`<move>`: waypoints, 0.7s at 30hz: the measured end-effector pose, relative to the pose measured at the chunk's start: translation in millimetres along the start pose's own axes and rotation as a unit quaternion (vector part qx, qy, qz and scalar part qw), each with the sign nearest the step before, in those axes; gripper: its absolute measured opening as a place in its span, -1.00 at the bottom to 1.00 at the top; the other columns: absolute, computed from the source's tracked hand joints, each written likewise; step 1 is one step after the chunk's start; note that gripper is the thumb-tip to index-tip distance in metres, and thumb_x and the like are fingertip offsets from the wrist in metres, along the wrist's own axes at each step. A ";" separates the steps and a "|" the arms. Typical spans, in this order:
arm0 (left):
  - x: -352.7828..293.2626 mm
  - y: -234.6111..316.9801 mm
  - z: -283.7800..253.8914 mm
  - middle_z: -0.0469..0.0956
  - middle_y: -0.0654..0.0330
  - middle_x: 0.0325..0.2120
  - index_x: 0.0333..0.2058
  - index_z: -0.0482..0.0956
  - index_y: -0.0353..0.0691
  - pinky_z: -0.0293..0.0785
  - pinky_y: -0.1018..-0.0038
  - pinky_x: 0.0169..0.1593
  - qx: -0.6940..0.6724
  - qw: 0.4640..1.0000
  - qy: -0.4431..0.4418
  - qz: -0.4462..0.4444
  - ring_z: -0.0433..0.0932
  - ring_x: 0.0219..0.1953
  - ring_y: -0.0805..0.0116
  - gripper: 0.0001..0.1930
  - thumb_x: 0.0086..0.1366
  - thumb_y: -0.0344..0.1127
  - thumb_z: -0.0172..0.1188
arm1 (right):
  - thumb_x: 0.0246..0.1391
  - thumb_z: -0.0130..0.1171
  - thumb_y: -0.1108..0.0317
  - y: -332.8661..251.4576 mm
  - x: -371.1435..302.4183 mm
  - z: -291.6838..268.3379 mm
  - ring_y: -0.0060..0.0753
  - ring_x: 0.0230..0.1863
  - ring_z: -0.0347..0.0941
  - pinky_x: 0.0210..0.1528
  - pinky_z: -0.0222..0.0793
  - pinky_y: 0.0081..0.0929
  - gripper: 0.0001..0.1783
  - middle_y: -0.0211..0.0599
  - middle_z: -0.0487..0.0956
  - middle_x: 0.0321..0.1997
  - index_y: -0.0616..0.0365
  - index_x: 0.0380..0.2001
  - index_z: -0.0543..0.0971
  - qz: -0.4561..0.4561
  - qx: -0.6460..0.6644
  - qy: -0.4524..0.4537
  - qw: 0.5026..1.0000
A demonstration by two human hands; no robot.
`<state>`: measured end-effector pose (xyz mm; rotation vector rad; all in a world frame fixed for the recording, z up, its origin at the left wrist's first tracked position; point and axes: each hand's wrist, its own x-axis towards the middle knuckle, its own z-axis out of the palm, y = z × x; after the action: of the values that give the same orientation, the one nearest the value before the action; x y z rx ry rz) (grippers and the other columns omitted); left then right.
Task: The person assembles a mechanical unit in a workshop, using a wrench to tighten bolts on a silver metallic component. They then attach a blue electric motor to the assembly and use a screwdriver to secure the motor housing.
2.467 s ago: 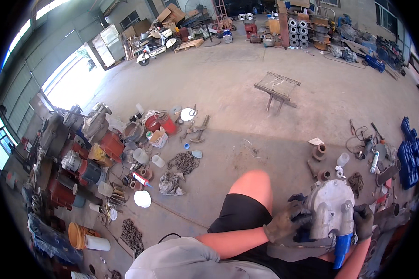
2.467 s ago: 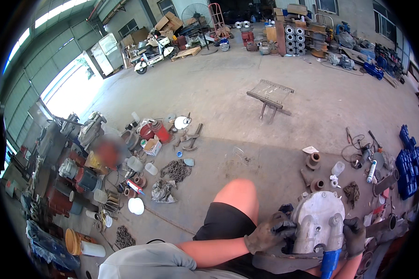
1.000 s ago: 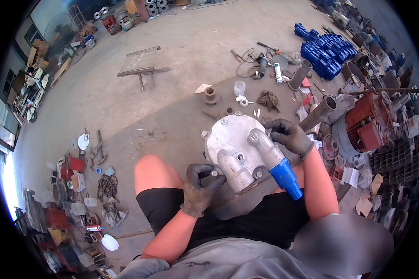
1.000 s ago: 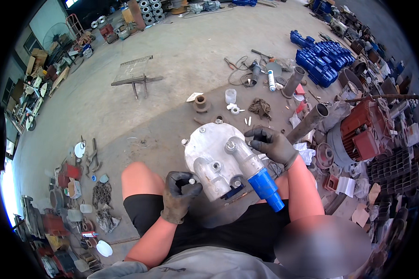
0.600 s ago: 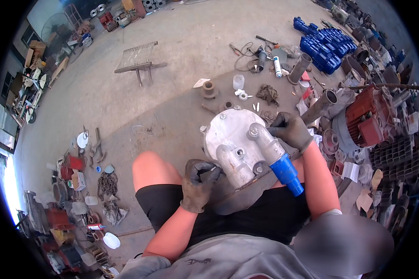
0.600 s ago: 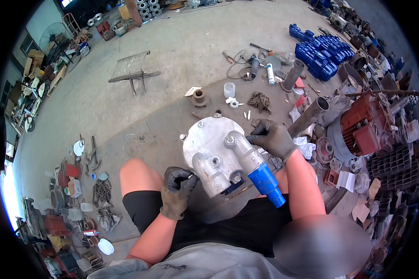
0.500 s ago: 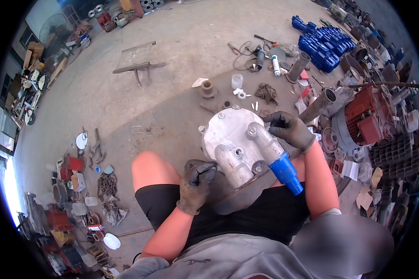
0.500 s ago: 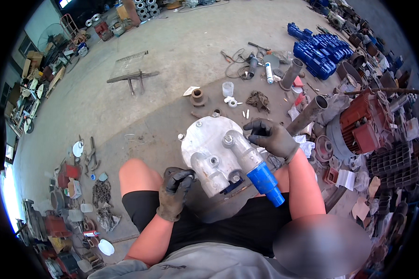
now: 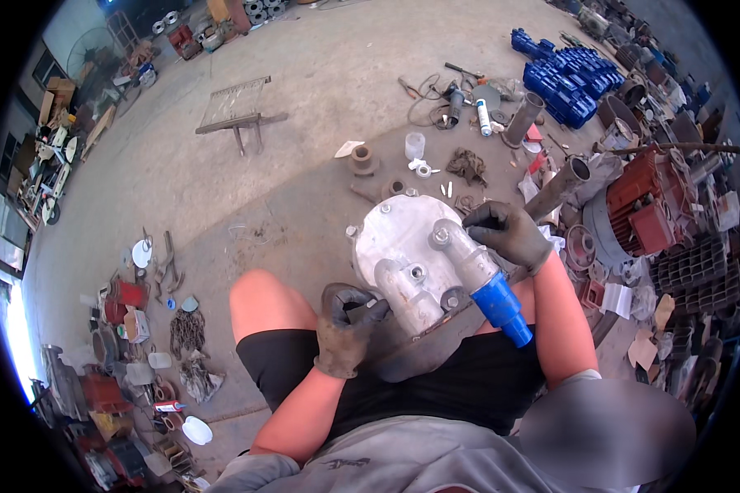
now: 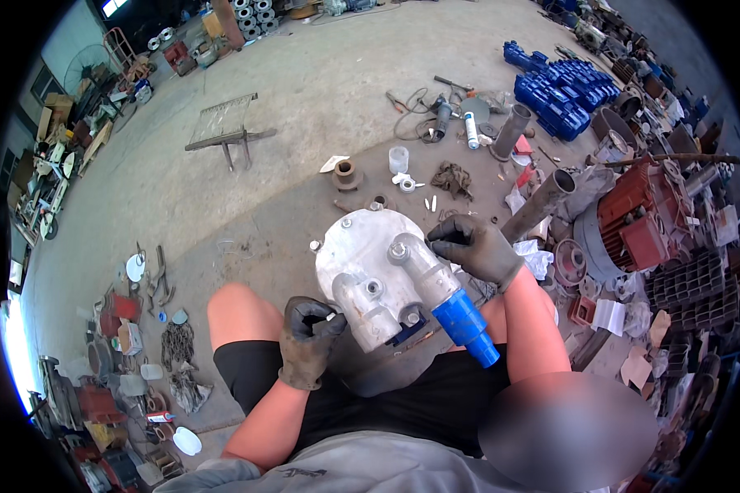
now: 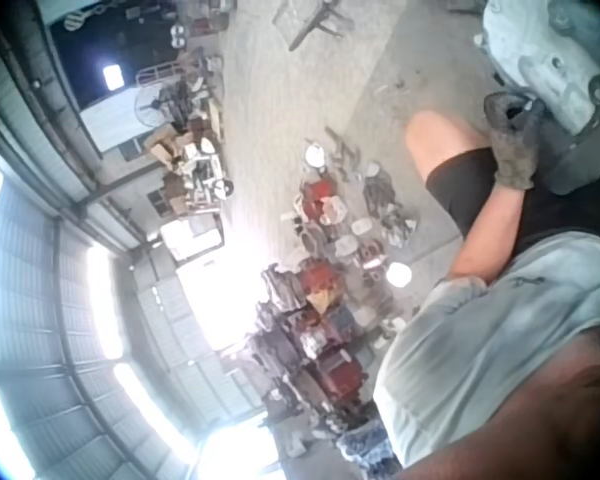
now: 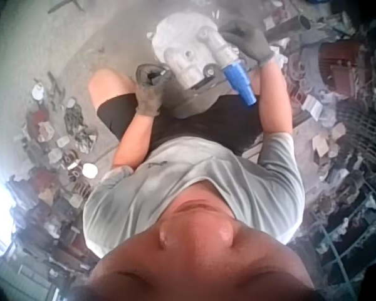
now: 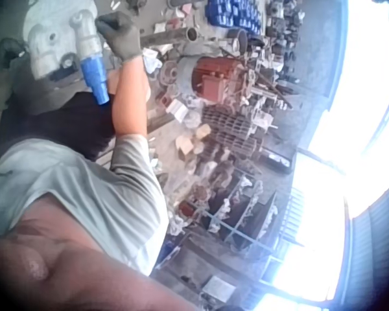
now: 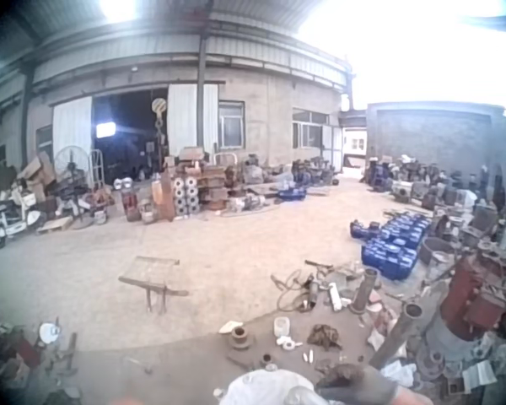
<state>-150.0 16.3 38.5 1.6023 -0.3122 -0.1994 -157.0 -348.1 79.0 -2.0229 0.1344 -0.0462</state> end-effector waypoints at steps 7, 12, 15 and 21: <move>6.4 9.7 -1.5 0.56 0.19 -0.12 -0.10 0.61 -0.27 0.55 0.53 -0.16 0.040 0.995 -0.009 0.085 0.60 -0.18 0.45 -0.78 0.34 -0.52 0.44 | 0.14 0.58 0.39 -6.8 0.3 -0.3 -0.49 -0.20 0.70 -0.10 0.64 -0.43 -0.76 -0.37 0.78 -0.22 0.21 -0.16 0.76 0.024 -0.065 0.009 0.998; 6.0 3.1 -14.9 0.55 0.17 -0.11 -0.12 0.63 -0.28 0.58 0.47 -0.11 0.025 0.999 -0.045 0.015 0.62 -0.19 0.40 -0.81 0.34 -0.52 0.43 | 0.18 0.57 0.33 -11.9 0.5 -0.7 -0.53 -0.21 0.68 -0.10 0.63 -0.44 -0.72 -0.36 0.76 -0.25 0.20 -0.09 0.78 0.029 -0.127 0.030 0.991; 3.3 -4.0 -5.6 0.54 0.18 -0.11 -0.15 0.63 -0.29 0.57 0.49 -0.16 0.041 0.998 -0.014 0.040 0.61 -0.22 0.43 -0.85 0.36 -0.52 0.40 | 0.17 0.56 0.33 -24.1 -3.2 0.6 -0.51 -0.21 0.69 -0.08 0.62 -0.45 -0.74 -0.27 0.77 -0.23 0.22 -0.12 0.80 0.001 0.029 0.015 0.999; 5.7 5.6 -13.9 0.57 0.16 -0.14 -0.20 0.62 -0.29 0.60 0.44 -0.11 0.018 0.999 -0.033 0.005 0.63 -0.20 0.39 -0.83 0.32 -0.49 0.46 | 0.17 0.55 0.34 -26.8 -0.9 -0.1 -0.48 -0.19 0.71 -0.08 0.63 -0.43 -0.77 -0.22 0.78 -0.21 0.23 -0.17 0.80 0.042 -0.126 0.023 0.991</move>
<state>-140.7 27.4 45.2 1.6307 -0.3766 -0.2391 -156.0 -336.5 103.1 -2.2668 0.2660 -0.0241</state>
